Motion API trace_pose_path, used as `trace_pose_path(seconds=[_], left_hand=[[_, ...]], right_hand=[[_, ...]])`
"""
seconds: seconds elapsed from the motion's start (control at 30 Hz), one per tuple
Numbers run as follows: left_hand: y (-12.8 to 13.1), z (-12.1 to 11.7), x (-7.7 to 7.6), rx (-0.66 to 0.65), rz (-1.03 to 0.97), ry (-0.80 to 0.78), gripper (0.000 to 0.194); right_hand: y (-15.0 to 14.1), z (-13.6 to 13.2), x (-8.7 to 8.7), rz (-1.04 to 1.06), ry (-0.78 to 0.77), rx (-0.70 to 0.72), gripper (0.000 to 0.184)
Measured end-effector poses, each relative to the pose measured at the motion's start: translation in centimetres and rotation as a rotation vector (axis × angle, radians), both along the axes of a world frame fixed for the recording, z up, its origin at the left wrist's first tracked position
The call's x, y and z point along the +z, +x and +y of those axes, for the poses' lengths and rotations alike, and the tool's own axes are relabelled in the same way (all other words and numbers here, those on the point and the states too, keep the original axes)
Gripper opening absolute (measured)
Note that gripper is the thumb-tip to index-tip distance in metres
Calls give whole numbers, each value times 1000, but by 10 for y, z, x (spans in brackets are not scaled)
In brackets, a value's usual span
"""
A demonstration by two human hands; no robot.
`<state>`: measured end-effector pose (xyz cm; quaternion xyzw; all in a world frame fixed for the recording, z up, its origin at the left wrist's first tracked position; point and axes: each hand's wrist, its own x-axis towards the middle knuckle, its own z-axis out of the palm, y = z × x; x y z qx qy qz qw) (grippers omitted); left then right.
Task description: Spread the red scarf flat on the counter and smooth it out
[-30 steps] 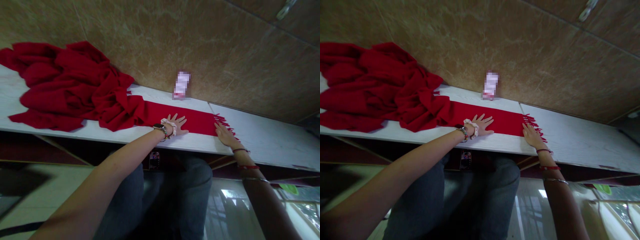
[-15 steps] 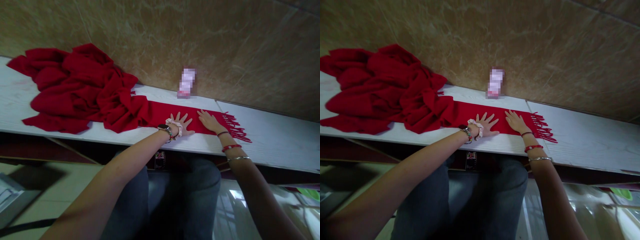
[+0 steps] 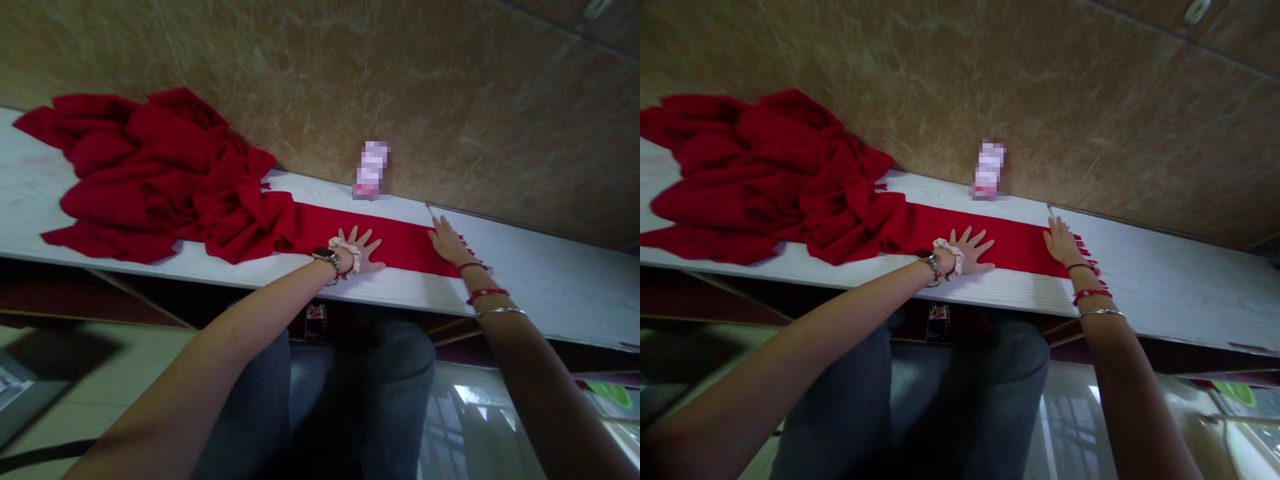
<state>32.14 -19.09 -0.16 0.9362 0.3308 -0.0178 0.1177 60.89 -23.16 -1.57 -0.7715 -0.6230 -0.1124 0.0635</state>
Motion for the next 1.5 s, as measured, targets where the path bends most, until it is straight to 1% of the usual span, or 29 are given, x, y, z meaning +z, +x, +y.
trace_pose_path(seconds=[0.07,0.13,0.17,0.23,0.33,0.47,0.53,0.6,0.67,0.73,0.77,0.87,0.93,1.03,1.17,1.23,1.3,1.37,1.43,1.5], left_hand=[[0,-1,2,-2,10,-2,75],[-1,-2,4,-6,20,-3,76],[-1,-3,5,-7,24,-3,76],[-2,-3,6,-10,27,-3,77],[-1,-3,6,-11,30,-7,76],[-1,-1,2,-10,21,-6,75],[0,-1,1,-9,12,-1,76],[-1,-1,1,-8,1,7,76],[-1,-2,2,-2,-3,10,76],[-2,-2,3,-3,-1,4,76],[-2,-2,3,-4,1,-1,77],[-1,-2,3,-1,5,-5,77],[0,-1,1,9,4,0,76],[1,-1,-1,14,2,5,75],[1,2,-3,10,3,1,75],[-3,6,-4,24,0,-6,71],[-11,12,-4,74,1,-7,65],[-23,19,-2,156,21,-3,62],[-36,25,2,229,46,2,61],[-48,29,5,270,70,7,61]], right_hand=[[-23,10,0,27,6,119,56],[-43,18,-2,61,-69,205,53],[-50,21,-3,74,-109,220,52],[-56,24,-5,87,-165,195,50],[-43,20,-5,70,-195,83,51],[-9,6,-3,38,-203,-82,51],[5,1,-2,43,-192,-163,51],[12,-1,-1,48,-136,-205,53],[9,-1,-1,52,-32,-169,55],[-5,0,-1,68,62,-57,58],[-15,1,-1,82,80,11,58],[-49,-3,-2,132,22,168,56],[-67,-8,-4,158,-43,220,53],[-78,-14,-5,174,-61,219,48],[-75,-15,-6,172,-40,209,47],[-73,-15,-6,162,-30,224,46],[-73,-14,-7,152,-19,233,45],[-72,-14,-9,144,-17,226,45],[-73,-15,-10,140,-16,224,46],[-72,-14,-11,143,-5,230,46]])
